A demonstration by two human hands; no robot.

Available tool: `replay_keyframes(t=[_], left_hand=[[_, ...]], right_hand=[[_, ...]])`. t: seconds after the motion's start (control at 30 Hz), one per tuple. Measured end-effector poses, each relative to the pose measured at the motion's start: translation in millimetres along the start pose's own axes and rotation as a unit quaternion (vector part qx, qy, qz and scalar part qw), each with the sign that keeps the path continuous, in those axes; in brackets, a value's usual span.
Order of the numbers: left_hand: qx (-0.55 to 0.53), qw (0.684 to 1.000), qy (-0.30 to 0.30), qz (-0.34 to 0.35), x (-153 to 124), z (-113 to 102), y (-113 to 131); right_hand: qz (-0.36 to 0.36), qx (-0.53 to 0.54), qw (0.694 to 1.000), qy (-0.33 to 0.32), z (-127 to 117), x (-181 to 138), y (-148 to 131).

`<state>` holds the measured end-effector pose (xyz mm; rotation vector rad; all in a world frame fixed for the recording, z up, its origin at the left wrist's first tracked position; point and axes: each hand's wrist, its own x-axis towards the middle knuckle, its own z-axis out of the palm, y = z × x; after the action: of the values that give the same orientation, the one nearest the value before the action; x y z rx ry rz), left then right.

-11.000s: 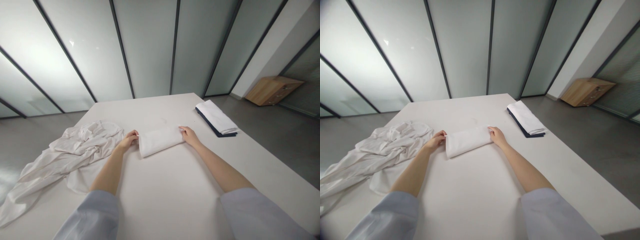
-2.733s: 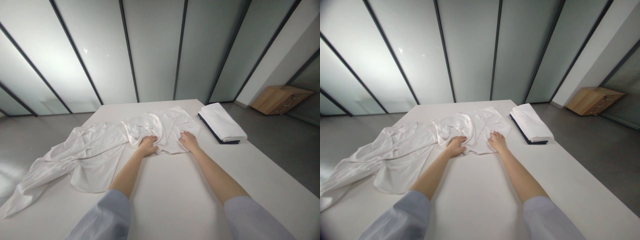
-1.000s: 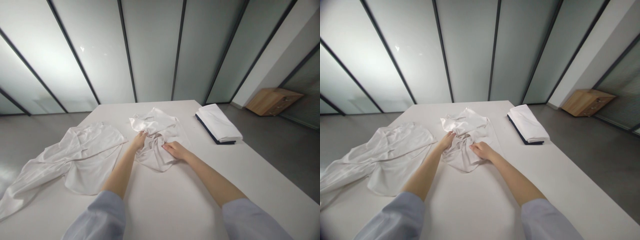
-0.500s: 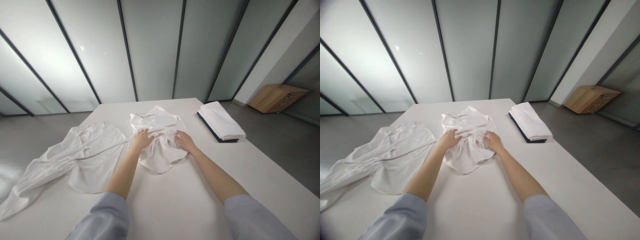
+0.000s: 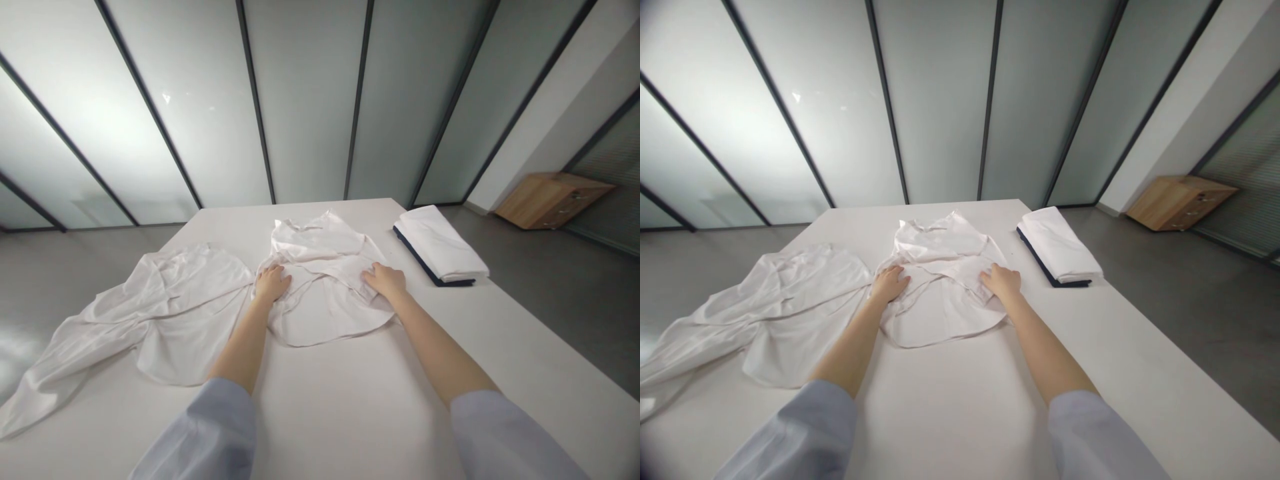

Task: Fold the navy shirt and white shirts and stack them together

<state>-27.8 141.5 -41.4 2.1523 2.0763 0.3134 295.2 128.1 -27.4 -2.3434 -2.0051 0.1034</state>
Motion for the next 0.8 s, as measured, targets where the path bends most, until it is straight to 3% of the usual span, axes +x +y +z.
replay_keyframes(t=[0.2, 0.37, 0.57, 0.8], left_hand=[[0.065, 0.996, -0.055, 0.002, -3, -11, 5], [0.052, 0.989, -0.122, 0.062, 1, -15, 5], [0.038, 0.992, -0.113, 0.046, -2, -8, 10], [0.048, 0.992, -0.093, 0.072, 15, -9, 5]], right_hand=[[-0.081, -0.013, 0.997, 0.007, -9, -9, -5], [-0.179, 0.018, 0.984, 0.006, 9, -4, -6], [-0.131, 0.040, 0.991, 0.003, 30, 6, -4], [-0.135, -0.007, 0.991, -0.019, 24, 30, 7]])
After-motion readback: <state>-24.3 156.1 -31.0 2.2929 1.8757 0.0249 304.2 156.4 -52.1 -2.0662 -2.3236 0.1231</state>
